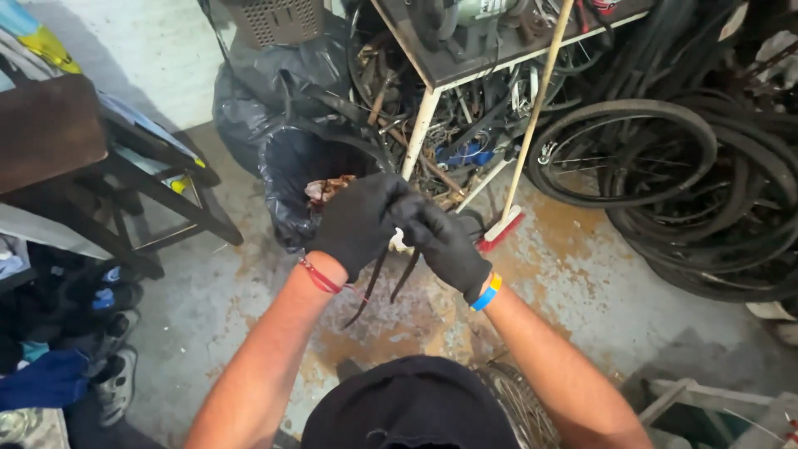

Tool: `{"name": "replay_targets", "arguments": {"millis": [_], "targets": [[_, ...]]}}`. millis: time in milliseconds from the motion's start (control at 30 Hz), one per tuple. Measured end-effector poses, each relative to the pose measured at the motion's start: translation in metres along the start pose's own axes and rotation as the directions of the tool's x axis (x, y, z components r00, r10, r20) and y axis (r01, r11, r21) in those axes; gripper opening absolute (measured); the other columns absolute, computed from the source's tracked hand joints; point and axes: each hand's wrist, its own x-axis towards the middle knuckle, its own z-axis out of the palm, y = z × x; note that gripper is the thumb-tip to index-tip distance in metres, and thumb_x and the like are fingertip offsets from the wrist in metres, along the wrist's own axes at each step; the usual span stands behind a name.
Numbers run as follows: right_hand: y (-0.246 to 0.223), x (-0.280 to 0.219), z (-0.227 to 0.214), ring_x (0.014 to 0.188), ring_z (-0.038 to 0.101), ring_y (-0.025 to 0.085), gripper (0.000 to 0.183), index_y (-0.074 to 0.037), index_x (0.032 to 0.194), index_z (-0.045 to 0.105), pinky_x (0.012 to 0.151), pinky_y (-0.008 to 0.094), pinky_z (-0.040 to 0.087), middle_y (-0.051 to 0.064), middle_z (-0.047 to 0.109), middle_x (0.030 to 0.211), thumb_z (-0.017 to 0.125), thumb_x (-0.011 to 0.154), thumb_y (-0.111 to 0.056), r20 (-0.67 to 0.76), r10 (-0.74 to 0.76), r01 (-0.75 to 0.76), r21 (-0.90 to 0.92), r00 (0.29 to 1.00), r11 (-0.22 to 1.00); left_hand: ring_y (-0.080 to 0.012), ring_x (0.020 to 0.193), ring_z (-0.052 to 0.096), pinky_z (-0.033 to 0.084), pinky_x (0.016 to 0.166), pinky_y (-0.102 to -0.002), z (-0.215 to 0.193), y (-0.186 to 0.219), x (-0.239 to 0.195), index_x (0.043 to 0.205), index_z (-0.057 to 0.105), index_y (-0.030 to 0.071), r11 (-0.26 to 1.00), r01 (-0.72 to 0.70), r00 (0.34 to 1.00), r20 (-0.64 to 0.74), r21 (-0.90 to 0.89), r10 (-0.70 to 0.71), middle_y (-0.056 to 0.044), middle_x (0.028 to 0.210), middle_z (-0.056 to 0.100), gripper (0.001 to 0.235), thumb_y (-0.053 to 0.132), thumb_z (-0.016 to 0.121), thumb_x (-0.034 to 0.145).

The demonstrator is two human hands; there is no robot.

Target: The person removes a rusty chain from a bicycle, inspects it, and places it into a trash bag. They then return to the bicycle to adjust the handlebars and inspect the rear derailleur and chain area.

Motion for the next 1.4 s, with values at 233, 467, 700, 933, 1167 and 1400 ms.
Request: {"name": "replay_targets", "arguments": {"millis": [233, 467, 700, 933, 1167, 1400], "targets": [[0.018, -0.035, -0.049, 0.085, 0.073, 0.024, 0.021, 0.0, 0.117, 0.067, 0.074, 0.04, 0.061, 0.016, 0.073, 0.087, 0.061, 0.106, -0.016, 0.041, -0.012, 0.013, -0.024, 0.999, 1.0, -0.0278, 0.104, 0.075, 0.059, 0.092, -0.042, 0.008, 0.052, -0.003, 0.112, 0.07, 0.022, 0.993, 0.116, 0.986, 0.121, 0.016, -0.117, -0.006, 0.095, 0.078, 0.036, 0.051, 0.07, 0.09], [-0.008, -0.046, -0.083, 0.092, 0.063, 0.022, 0.025, -0.001, 0.108, 0.072, 0.086, 0.044, 0.055, 0.012, 0.065, 0.091, 0.07, 0.101, -0.025, 0.082, -0.19, 0.196, -0.069, 0.978, 0.978, -0.035, 0.109, 0.07, 0.054, 0.097, -0.043, 0.047, 0.077, -0.004, 0.118, 0.072, 0.015, 0.954, -0.142, 0.99, 0.041, 0.263, 0.136, -0.011, 0.106, 0.074, 0.034, 0.041, 0.069, 0.097], [0.022, -0.048, -0.108, 0.097, 0.066, 0.032, 0.02, 0.0, 0.102, 0.076, 0.09, 0.045, 0.054, 0.014, 0.064, 0.097, 0.084, 0.088, -0.011, 0.103, -0.39, 0.394, -0.017, 0.915, 0.919, -0.0299, 0.102, 0.073, 0.057, 0.086, -0.042, 0.08, 0.108, 0.021, 0.103, 0.073, 0.019, 0.859, -0.146, 0.987, 0.13, 0.49, 0.094, -0.001, 0.092, 0.074, 0.027, 0.045, 0.065, 0.096], [0.04, -0.041, -0.132, 0.088, 0.068, 0.024, 0.017, -0.001, 0.095, 0.063, 0.081, 0.04, 0.056, 0.009, 0.067, 0.09, 0.077, 0.089, 0.007, 0.073, -0.262, 0.233, 0.272, 0.962, 0.934, -0.0254, 0.083, 0.077, 0.062, 0.062, -0.042, 0.09, 0.145, 0.06, 0.08, 0.071, 0.023, 0.693, -0.166, 0.98, 0.195, 0.701, 0.038, 0.005, 0.069, 0.071, 0.022, 0.043, 0.066, 0.089], [-0.022, -0.043, -0.137, 0.095, 0.066, 0.015, 0.011, -0.003, 0.106, 0.059, 0.084, 0.032, 0.054, 0.003, 0.066, 0.098, 0.068, 0.102, -0.008, 0.086, -0.282, 0.229, 0.384, 0.955, 0.894, -0.0253, 0.092, 0.077, 0.063, 0.066, -0.046, 0.087, 0.151, 0.061, 0.095, 0.067, 0.026, 0.726, -0.21, 0.976, 0.185, 0.655, 0.115, 0.009, 0.084, 0.071, 0.014, 0.04, 0.065, 0.094], [0.006, -0.044, -0.156, 0.082, 0.07, 0.022, 0.019, -0.003, 0.078, 0.069, 0.077, 0.037, 0.056, 0.007, 0.072, 0.078, 0.08, 0.091, -0.011, 0.257, -0.187, 0.173, 0.078, 0.948, 0.982, -0.0305, 0.107, 0.074, 0.062, 0.084, -0.05, 0.051, 0.196, 0.053, 0.102, 0.075, 0.019, 0.805, -0.108, 0.939, 0.325, 0.583, -0.109, -0.002, 0.098, 0.078, 0.019, 0.029, 0.06, 0.097]]}}
